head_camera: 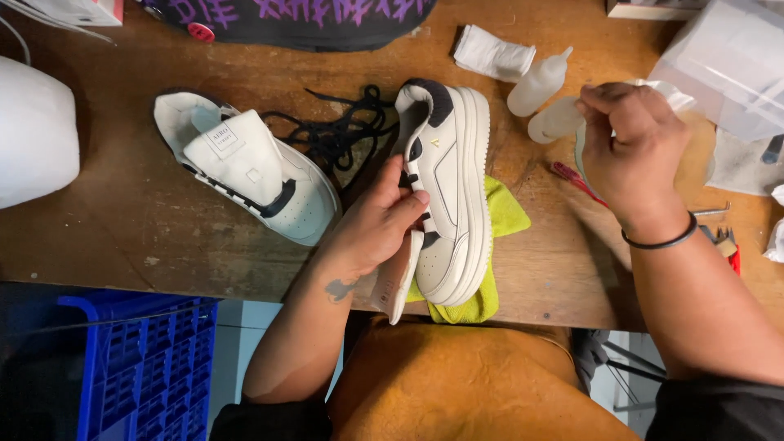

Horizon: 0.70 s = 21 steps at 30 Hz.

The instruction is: The person cleans a white sneaker by hand using a small white cloth and a yellow towel. They wipe the interior lining, tongue, and exterior panels of the shoe, rotating it to access different areas. The person also wipes the black laces and the sole of the shoe.

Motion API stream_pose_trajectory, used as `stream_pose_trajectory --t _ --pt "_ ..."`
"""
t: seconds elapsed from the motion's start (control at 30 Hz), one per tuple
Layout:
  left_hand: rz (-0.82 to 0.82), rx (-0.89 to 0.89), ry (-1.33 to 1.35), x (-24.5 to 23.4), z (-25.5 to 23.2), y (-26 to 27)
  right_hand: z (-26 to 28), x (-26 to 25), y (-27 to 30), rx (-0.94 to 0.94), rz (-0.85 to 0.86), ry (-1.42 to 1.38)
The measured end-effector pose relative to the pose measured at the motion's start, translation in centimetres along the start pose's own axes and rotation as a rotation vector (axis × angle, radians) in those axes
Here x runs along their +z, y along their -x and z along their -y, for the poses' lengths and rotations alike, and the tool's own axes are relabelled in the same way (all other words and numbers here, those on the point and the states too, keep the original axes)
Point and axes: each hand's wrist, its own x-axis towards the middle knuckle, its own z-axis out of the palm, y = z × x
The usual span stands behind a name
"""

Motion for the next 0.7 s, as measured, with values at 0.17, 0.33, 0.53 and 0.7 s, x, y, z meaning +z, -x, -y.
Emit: stream_pose_trajectory --t 0.17,0.33,0.53,0.7 --pt "0.000 0.124 -0.355 0.1 -0.3 -0.3 1.3 -1.7 -0.3 0.057 -0.011 0.021" --pt "-0.018 0.120 -0.426 1.1 -0.4 -0.9 9.0 -3.2 -1.4 0.143 0.160 -0.456" --pt "-0.081 0.081 -0.591 2.1 -1.0 -1.1 10.2 -1.7 0.5 0.067 0.420 -0.578" --pt "-0.099 0.134 -0.566 2.4 -0.7 -1.1 9.6 -2.0 0.1 0.031 0.475 -0.627"
